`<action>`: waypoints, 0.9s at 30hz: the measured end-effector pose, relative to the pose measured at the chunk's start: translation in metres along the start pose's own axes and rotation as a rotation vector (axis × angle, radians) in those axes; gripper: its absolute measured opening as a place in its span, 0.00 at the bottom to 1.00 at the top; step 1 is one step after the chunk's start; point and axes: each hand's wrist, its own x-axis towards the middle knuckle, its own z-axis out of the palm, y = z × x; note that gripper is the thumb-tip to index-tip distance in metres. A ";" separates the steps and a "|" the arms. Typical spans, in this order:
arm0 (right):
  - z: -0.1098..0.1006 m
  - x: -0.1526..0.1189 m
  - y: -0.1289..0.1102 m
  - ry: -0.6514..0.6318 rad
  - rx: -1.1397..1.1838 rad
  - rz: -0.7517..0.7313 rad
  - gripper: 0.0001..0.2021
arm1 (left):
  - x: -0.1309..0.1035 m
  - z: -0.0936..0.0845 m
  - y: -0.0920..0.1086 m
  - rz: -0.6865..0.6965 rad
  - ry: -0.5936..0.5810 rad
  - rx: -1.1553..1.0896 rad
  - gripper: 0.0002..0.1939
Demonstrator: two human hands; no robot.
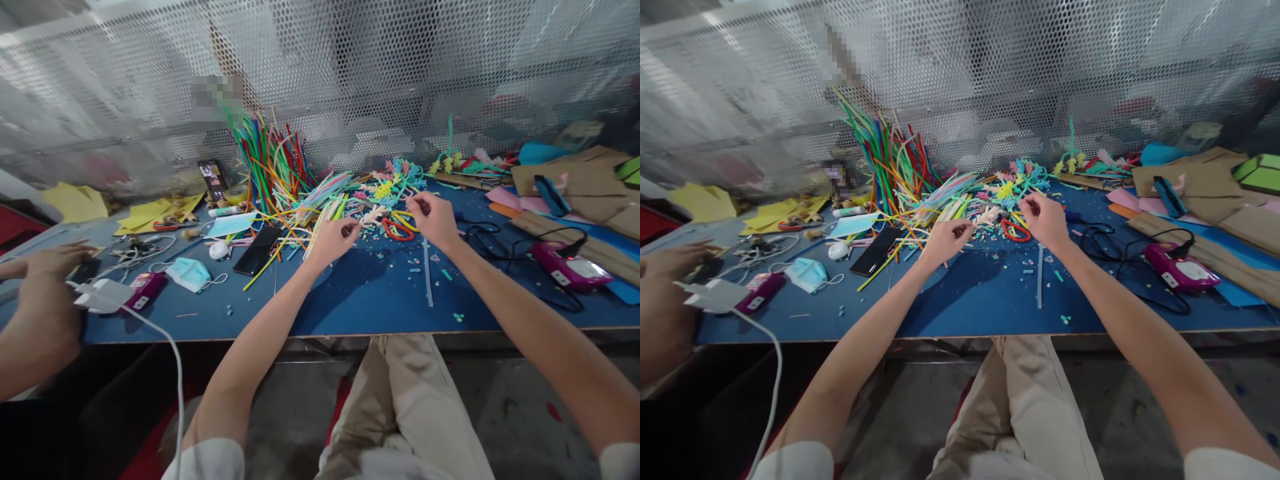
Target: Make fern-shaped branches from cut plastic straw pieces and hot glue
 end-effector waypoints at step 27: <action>0.016 0.007 0.036 -0.216 -0.311 0.143 0.18 | 0.007 -0.003 -0.012 -0.199 0.294 -0.230 0.12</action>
